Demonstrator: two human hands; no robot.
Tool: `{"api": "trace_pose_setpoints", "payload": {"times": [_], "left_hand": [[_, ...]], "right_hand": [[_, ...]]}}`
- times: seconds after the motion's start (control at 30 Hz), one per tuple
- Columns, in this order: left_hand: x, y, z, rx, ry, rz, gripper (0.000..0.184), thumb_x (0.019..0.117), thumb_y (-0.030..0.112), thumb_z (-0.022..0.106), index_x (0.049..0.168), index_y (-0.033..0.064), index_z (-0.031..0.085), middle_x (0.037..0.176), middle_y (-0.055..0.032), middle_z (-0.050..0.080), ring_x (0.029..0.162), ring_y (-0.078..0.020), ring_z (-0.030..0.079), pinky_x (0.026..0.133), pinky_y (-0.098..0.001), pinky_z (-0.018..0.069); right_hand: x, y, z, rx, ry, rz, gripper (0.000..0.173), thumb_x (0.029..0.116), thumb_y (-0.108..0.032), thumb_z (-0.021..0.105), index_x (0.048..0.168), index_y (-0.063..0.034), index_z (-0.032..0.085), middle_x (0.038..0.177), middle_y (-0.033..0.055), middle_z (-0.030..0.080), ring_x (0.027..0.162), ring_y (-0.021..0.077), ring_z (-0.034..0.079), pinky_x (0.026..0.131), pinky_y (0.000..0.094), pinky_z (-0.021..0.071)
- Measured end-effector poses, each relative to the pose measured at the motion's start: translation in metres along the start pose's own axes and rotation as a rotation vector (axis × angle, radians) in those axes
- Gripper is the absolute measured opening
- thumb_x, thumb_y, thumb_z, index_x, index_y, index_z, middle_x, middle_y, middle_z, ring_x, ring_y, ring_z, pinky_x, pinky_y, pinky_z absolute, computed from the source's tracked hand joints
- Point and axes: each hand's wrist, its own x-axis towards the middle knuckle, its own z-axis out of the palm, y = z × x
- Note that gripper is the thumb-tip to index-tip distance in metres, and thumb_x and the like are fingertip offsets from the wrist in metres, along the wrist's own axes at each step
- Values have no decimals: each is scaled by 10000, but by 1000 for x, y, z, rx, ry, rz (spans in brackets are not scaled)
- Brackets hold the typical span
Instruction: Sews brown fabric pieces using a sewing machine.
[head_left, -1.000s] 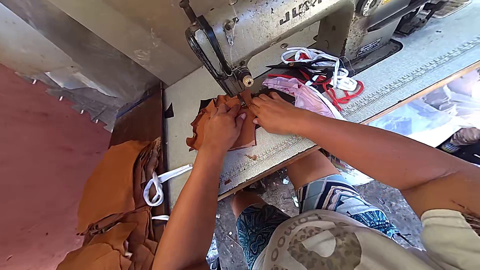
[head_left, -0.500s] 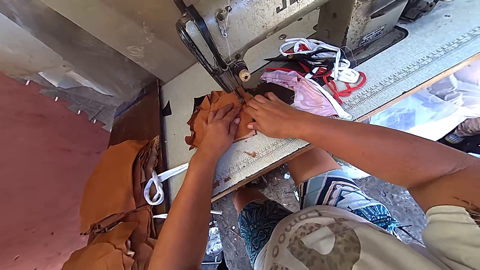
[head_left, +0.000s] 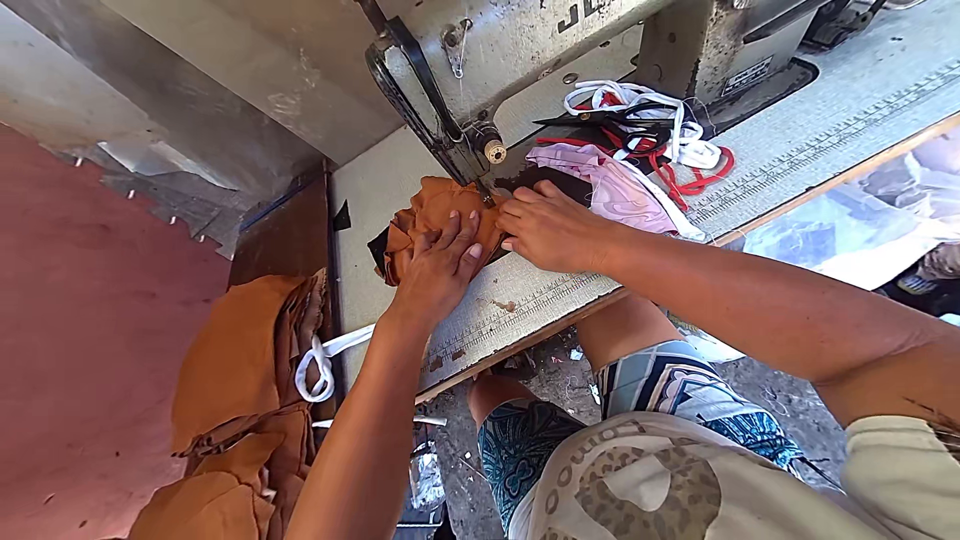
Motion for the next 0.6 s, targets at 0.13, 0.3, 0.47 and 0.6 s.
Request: {"api": "trace_pose_setpoints", "payload": {"times": [0.13, 0.3, 0.47, 0.6], "left_hand": [[-6, 7, -9, -14, -36, 31, 573, 1119, 468, 188, 1598, 244, 406, 1619, -23, 436, 1459, -355, 422, 1146, -601, 308], [-5, 26, -26, -53, -90, 31, 482, 1134, 340, 327, 1491, 116, 559, 1500, -115, 569, 1406, -370, 493, 1144, -567, 349], [2, 17, -33, -85, -33, 69, 379, 1106, 194, 439, 1400, 52, 632, 1375, -137, 662, 1301, -334, 604, 1120, -546, 417], [6, 0, -29, -106, -2, 96, 331, 1043, 132, 572, 1355, 105, 682, 1229, -161, 691, 1157, -343, 650, 992, -613, 468]], "right_hand": [[5, 3, -2, -10, -67, 107, 439, 1093, -331, 448, 1324, -2, 625, 1416, 163, 591, 1342, 356, 507, 1076, 583, 361], [-2, -10, 4, 39, 148, -88, 326, 1038, -263, 497, 1094, -16, 702, 1095, 162, 683, 1180, 360, 595, 1001, 535, 433], [-2, -6, 0, 17, 83, -67, 345, 1049, -311, 510, 981, -20, 680, 982, 143, 673, 1058, 331, 630, 894, 512, 442], [-2, -1, -5, 5, -15, 34, 384, 1077, -333, 477, 1114, -6, 675, 1131, 161, 674, 1171, 340, 598, 967, 543, 414]]}}
